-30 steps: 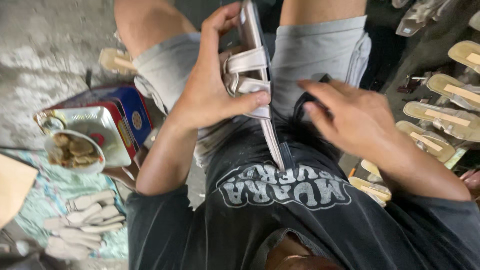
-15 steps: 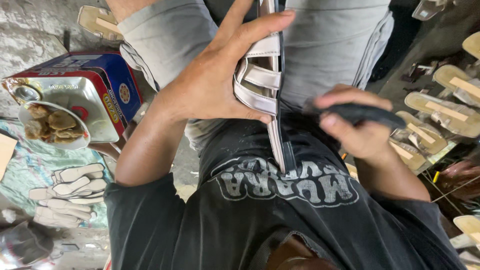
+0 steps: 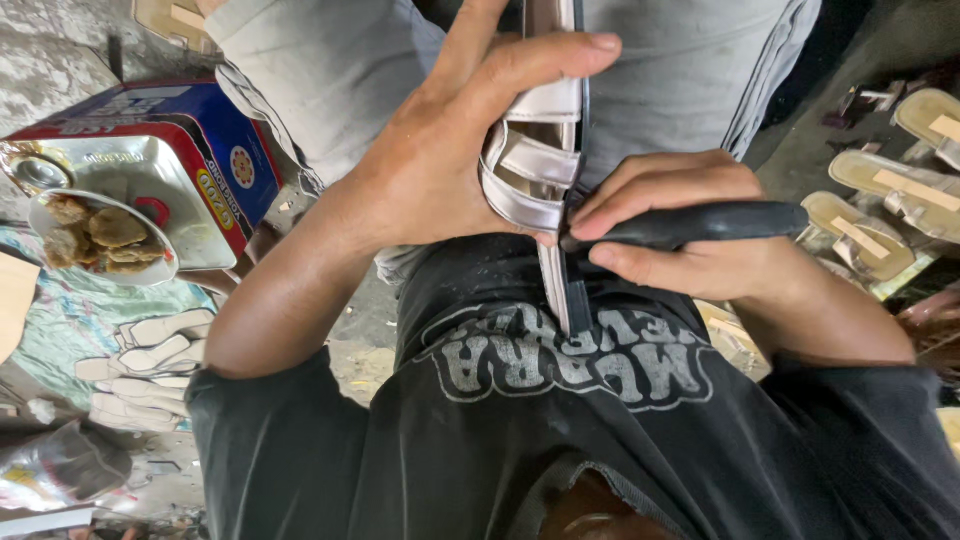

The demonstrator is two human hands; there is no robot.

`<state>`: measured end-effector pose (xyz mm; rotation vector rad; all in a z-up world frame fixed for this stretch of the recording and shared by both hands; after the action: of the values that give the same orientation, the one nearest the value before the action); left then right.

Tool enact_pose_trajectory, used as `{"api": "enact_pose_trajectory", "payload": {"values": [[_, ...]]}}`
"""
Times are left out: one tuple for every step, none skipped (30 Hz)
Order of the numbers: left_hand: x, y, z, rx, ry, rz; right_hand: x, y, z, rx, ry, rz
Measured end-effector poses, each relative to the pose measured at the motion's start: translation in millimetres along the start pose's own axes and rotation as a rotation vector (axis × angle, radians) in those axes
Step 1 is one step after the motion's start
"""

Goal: The person assembles sandals by attaching straps to wooden soles. They use a grinding machine to smooth the edges of the straps and a knife to trim excess material. The process is repeated for multiple sandals.

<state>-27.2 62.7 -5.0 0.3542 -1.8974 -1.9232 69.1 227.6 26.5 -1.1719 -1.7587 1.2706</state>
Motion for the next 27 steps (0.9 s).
{"api": "enact_pose_trajectory", "payload": {"values": [[1, 0, -1, 0.003, 0.004, 0.008, 0, -3, 3, 0.04, -0.025, -0.008], [2, -1, -3, 0.008, 0.005, 0.014, 1, -5, 5, 0.083, -0.011, -0.011], [7, 0, -4, -0.006, 0.033, 0.066, 1, -7, 6, 0.126, 0.003, -0.015], [12, 1, -5, -0.027, 0.053, 0.091, 3, -8, 7, 0.175, 0.016, -0.023], [17, 2, -5, -0.047, 0.074, 0.116, 5, -5, 9, 0.188, 0.054, 0.015], [19, 4, -5, -0.065, 0.08, 0.105, 6, -1, 10, 0.199, 0.092, 0.057], [20, 3, -4, -0.072, 0.085, 0.104, 8, 4, 9, 0.209, 0.129, 0.1], [19, 3, -7, -0.067, 0.088, 0.095, 7, 9, 7, 0.198, 0.141, 0.098], [17, 2, -8, -0.052, 0.089, 0.096, 6, 13, 6, 0.186, 0.152, 0.095], [16, 1, -6, -0.056, 0.092, 0.098, 8, 16, 7, 0.18, 0.166, 0.088], [16, 1, -5, -0.059, 0.095, 0.1, 10, 16, 10, 0.185, 0.158, 0.077], [14, 1, -4, -0.073, 0.101, 0.093, 10, 14, 12, 0.184, 0.149, 0.066], [12, 3, -3, -0.087, 0.097, 0.08, 11, 10, 14, 0.183, 0.141, 0.056], [11, 4, -1, -0.106, 0.09, 0.068, 12, 3, 17, 0.227, 0.097, 0.066], [9, 7, 0, -0.125, 0.072, 0.051, 13, -5, 20, 0.271, 0.053, 0.075], [9, 9, 3, -0.145, 0.06, 0.051, 15, -12, 22, 0.316, 0.005, 0.083], [7, 11, 5, -0.166, 0.048, 0.051, 20, -18, 22, 0.34, 0.004, 0.036], [8, 14, 4, -0.182, 0.038, 0.064, 22, -23, 20, 0.36, 0.002, -0.006], [6, 18, 3, -0.181, 0.032, 0.049, 20, -26, 17, 0.379, -0.001, -0.049], [10, 20, 6, -0.2, 0.032, 0.053, 25, -29, 18, 0.393, 0.023, -0.038], [12, 22, 8, -0.201, 0.036, 0.029, 27, -30, 17, 0.407, 0.046, -0.026], [13, 24, 10, -0.191, 0.045, 0.023, 27, -29, 15, 0.414, 0.064, -0.002], [12, 24, 10, -0.181, 0.054, 0.017, 27, -26, 14, 0.412, 0.095, -0.014], [11, 24, 9, -0.163, 0.066, 0.031, 26, -22, 11, 0.405, 0.123, -0.017], [9, 25, 8, -0.166, 0.084, 0.035, 25, -18, 10, 0.398, 0.152, -0.02], [10, 25, 9, -0.173, 0.092, 0.038, 22, -16, 11, 0.419, 0.164, -0.01], [10, 25, 11, -0.2, 0.105, 0.032, 21, -15, 12, 0.44, 0.177, 0.0]]}}
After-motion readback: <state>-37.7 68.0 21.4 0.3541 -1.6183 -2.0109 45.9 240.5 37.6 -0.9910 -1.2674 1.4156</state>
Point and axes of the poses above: each hand's wrist, its own z-axis towards the middle knuckle, its own x-axis out of the back of the hand, y = z × x, the point moved 7 cm from there along z, towards the middle knuckle, and after that the axes turned 4 degrees about -x, right-handed, at the moved point
